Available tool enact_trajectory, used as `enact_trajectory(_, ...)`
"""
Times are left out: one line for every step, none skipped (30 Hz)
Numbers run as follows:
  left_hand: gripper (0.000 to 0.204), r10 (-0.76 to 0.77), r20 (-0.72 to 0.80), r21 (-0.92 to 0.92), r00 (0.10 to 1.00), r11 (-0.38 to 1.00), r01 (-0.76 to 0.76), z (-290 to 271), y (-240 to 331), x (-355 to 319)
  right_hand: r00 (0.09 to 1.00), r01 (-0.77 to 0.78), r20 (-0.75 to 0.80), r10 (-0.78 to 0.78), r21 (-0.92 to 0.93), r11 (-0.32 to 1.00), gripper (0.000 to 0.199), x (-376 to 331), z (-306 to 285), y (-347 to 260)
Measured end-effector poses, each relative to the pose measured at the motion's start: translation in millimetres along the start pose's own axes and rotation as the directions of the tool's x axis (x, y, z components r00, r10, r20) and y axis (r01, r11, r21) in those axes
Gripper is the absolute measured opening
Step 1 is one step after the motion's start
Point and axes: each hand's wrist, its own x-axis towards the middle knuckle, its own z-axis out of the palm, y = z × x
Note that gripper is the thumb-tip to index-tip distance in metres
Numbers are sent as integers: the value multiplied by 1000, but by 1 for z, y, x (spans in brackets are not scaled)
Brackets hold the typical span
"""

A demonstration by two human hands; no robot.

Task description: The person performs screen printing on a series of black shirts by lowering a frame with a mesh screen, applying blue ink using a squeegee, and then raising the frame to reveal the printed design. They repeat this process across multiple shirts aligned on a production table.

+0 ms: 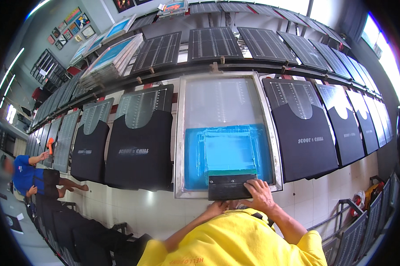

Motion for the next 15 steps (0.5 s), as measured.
enact_trajectory(49,35,34,40,999,999,-37,-4,13,-8,998,-17,-55,17,12,1000,62,-1,1,10)
enact_trajectory(41,68,69,79,995,994,-74,-11,26,-15,993,-33,-109,35,25,999,60,-2,0,19)
enact_trajectory(35,98,100,117,990,987,-110,-19,37,-25,971,-115,-201,127,71,991,45,2,-6,25)
enact_trajectory(35,97,138,153,986,981,-118,-25,41,-32,938,-154,-298,175,94,984,35,3,-7,39)
enact_trajectory(35,94,175,187,980,974,-127,-32,44,-40,903,-216,-363,228,72,974,34,2,-7,54)
enact_trajectory(35,89,212,223,973,965,-136,-41,47,-49,862,-281,-429,269,37,959,33,3,-7,68)
enact_trajectory(33,84,224,280,971,949,-147,-53,53,-58,837,-353,-443,321,11,935,34,-1,-6,82)
enact_trajectory(32,79,236,336,968,929,-158,-67,60,-69,808,-423,-457,371,-13,906,34,-4,-3,96)
enact_trajectory(27,82,212,205,974,970,-127,-85,67,-82,779,-462,-431,455,95,882,33,-7,1,105)
enact_trajectory(22,83,191,67,978,993,-97,-104,73,-91,748,-500,-394,535,197,844,33,-10,4,111)
enact_trajectory(19,88,69,-15,994,996,-87,-125,75,-97,712,-534,-348,609,294,793,32,-14,8,117)
enact_trajectory(17,85,-55,-97,995,991,-90,-139,78,-98,700,-523,-354,621,337,783,31,-16,14,126)
enact_trajectory(16,159,-335,-102,929,974,-203,-146,85,-96,689,-511,-357,631,379,772,30,-18,21,134)
enact_trajectory(15,212,-586,-72,782,948,-311,-150,91,-93,676,-497,-360,643,421,759,29,-20,29,140)
enact_trajectory(16,321,-671,148,668,941,-304,-154,94,-90,643,-502,-339,687,491,712,27,-17,33,142)
